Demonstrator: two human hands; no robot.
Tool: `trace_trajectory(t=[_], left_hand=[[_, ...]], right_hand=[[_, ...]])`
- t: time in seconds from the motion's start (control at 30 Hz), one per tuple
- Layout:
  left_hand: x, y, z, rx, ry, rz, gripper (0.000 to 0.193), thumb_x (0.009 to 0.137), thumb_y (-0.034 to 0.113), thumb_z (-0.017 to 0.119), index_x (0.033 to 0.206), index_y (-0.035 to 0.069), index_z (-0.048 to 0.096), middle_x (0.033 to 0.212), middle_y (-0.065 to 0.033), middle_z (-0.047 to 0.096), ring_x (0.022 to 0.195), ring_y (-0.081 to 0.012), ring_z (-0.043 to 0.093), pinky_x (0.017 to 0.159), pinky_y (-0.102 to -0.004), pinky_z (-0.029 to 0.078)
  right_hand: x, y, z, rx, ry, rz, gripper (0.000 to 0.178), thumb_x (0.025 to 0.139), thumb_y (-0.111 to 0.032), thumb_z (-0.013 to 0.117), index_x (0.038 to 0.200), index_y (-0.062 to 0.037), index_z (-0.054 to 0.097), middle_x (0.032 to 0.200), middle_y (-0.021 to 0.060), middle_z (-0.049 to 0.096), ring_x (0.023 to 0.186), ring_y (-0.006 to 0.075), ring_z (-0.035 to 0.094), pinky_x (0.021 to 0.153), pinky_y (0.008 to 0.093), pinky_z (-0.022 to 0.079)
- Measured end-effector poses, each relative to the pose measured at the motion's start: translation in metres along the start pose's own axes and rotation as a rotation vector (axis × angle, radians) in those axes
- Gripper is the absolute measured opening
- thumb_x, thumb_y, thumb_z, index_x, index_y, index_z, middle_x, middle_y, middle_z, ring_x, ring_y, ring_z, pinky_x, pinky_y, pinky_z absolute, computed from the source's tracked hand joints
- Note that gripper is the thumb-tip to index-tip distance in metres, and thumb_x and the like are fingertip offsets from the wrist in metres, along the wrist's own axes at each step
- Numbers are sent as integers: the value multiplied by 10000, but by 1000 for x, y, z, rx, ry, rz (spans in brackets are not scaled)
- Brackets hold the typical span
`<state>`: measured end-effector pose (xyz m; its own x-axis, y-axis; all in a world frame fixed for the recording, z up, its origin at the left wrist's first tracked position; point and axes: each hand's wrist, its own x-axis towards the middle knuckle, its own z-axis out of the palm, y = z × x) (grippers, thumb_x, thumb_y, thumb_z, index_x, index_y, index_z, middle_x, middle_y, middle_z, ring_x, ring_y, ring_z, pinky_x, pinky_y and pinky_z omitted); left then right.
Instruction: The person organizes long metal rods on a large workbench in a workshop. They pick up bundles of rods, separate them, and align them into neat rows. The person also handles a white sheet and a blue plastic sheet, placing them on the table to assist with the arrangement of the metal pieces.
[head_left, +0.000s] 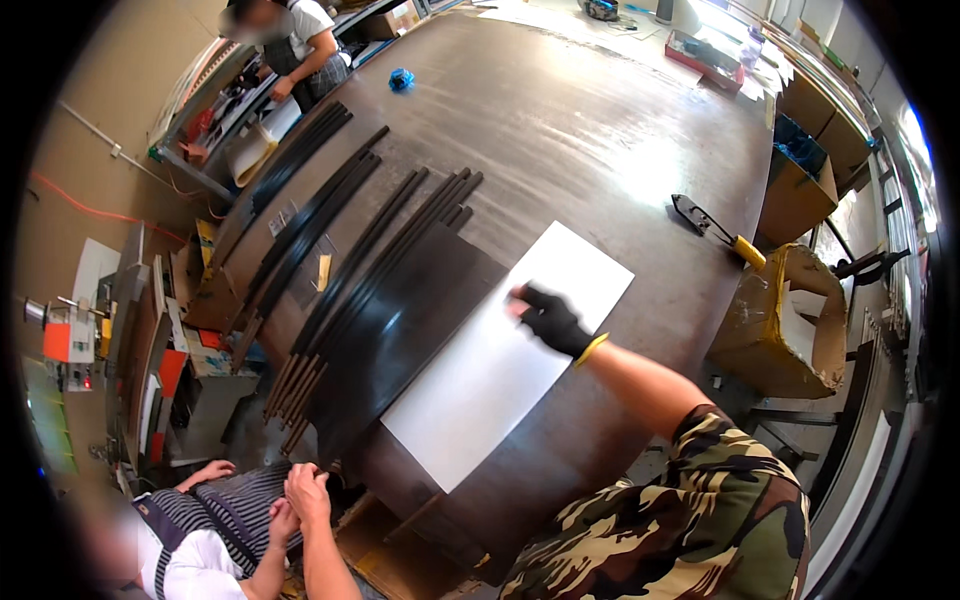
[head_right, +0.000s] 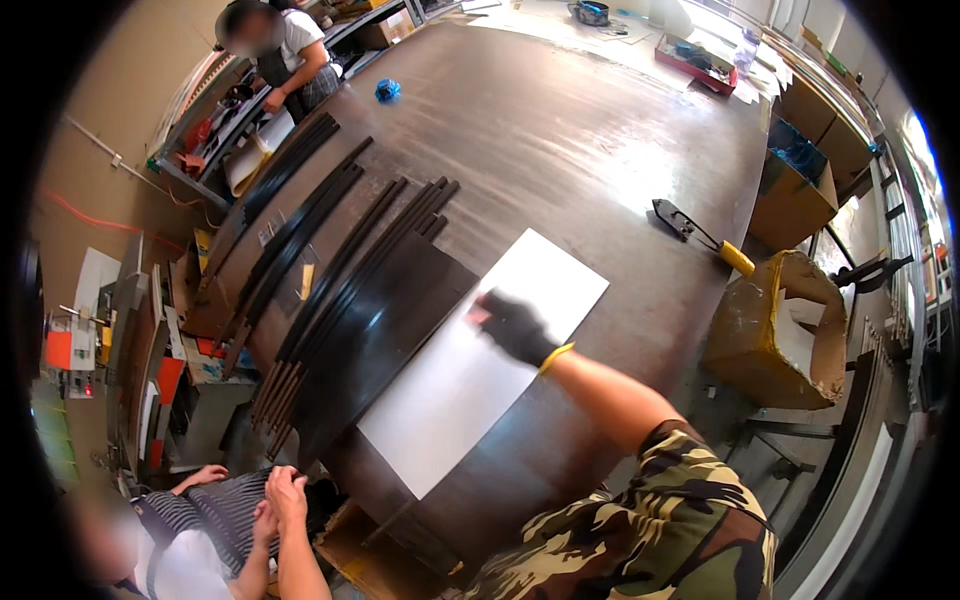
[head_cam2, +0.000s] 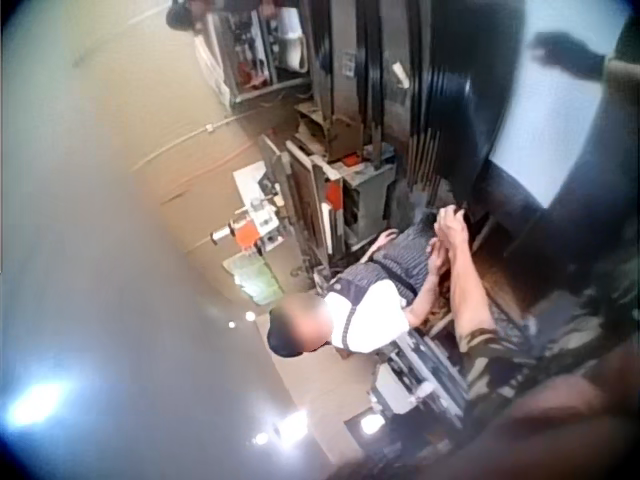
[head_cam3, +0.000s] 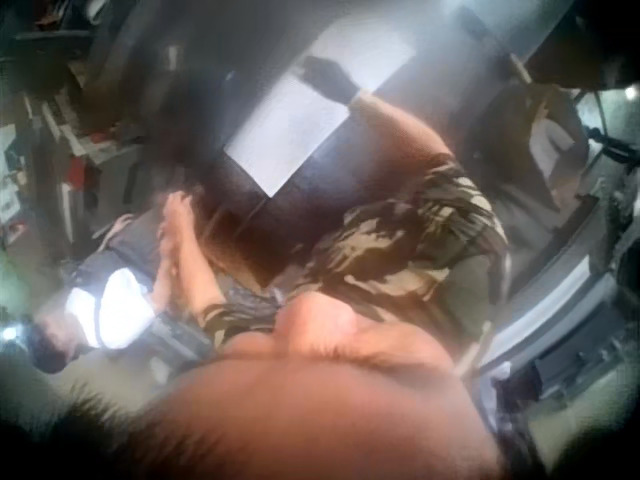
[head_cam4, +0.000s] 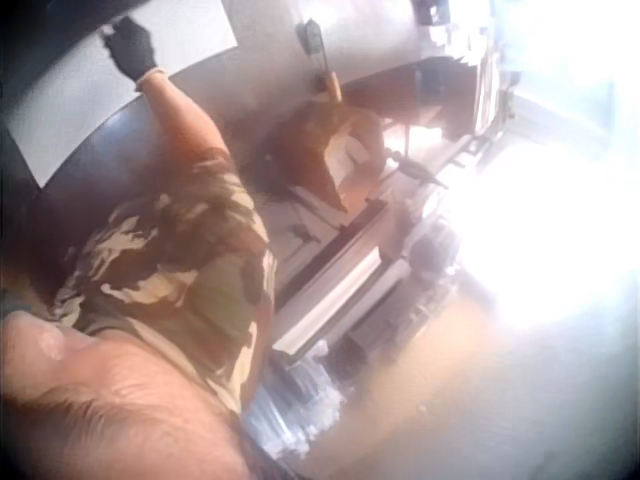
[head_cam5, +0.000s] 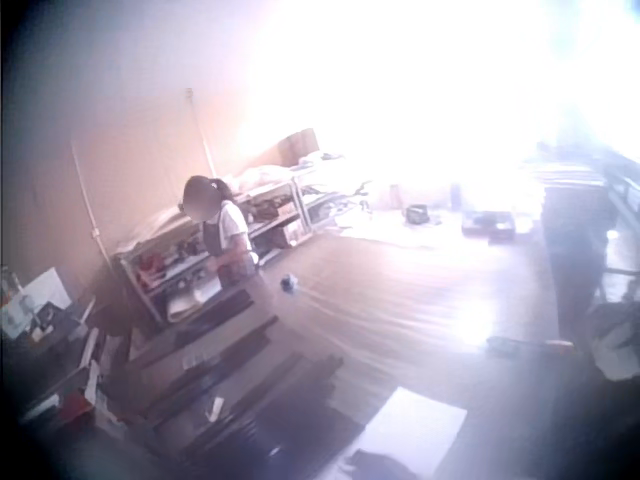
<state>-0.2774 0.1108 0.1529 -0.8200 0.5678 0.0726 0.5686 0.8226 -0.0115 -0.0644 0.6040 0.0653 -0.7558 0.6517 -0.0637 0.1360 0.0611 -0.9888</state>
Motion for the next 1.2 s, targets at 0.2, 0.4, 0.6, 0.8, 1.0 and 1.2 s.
trace_trajectory(t=[0.2,0.4,0.6,0.8,1.0,1.2], left_hand=[[-11,-26,-21,206,275,3,545,744,94,770,1242,24,558,1253,-156,563,1170,-359,515,978,-460,419],[-78,46,-12,-350,201,-25,307,800,155,709,1056,3,638,1022,-155,638,979,-353,584,887,-436,466],[-152,111,67,-431,211,121,47,795,104,642,787,57,637,786,-130,623,715,-316,586,632,-420,477],[-141,128,50,-284,224,154,20,797,122,674,817,118,669,798,-80,646,726,-263,615,659,-359,516],[-131,146,54,-598,519,74,226,770,231,772,680,69,642,668,-107,619,586,-273,566,577,-352,487],[-126,140,142,-692,372,-13,153,757,130,731,660,85,622,620,-63,579,540,-215,509,511,-362,418]], right_hand=[[-19,40,-107,-1096,164,-325,750,865,-435,677,1410,22,437,1497,245,396,1423,392,320,1187,464,213],[-114,37,-4,-1031,-167,-480,878,807,-435,713,1453,33,346,1553,276,260,1465,439,193,1203,528,116],[-209,9,153,-740,-533,-605,903,804,-465,715,1433,67,345,1510,322,287,1441,473,211,1192,554,138],[-231,0,217,-388,-623,-749,724,780,-330,705,1391,-10,483,1476,232,404,1408,403,316,1185,459,237],[-160,19,103,-457,-227,-682,465,817,-163,687,1251,-40,574,1315,215,544,1209,378,529,1026,442,434],[3,42,-156,-712,348,217,281,869,-230,676,1081,-47,671,950,191,716,889,287,683,810,369,522]])
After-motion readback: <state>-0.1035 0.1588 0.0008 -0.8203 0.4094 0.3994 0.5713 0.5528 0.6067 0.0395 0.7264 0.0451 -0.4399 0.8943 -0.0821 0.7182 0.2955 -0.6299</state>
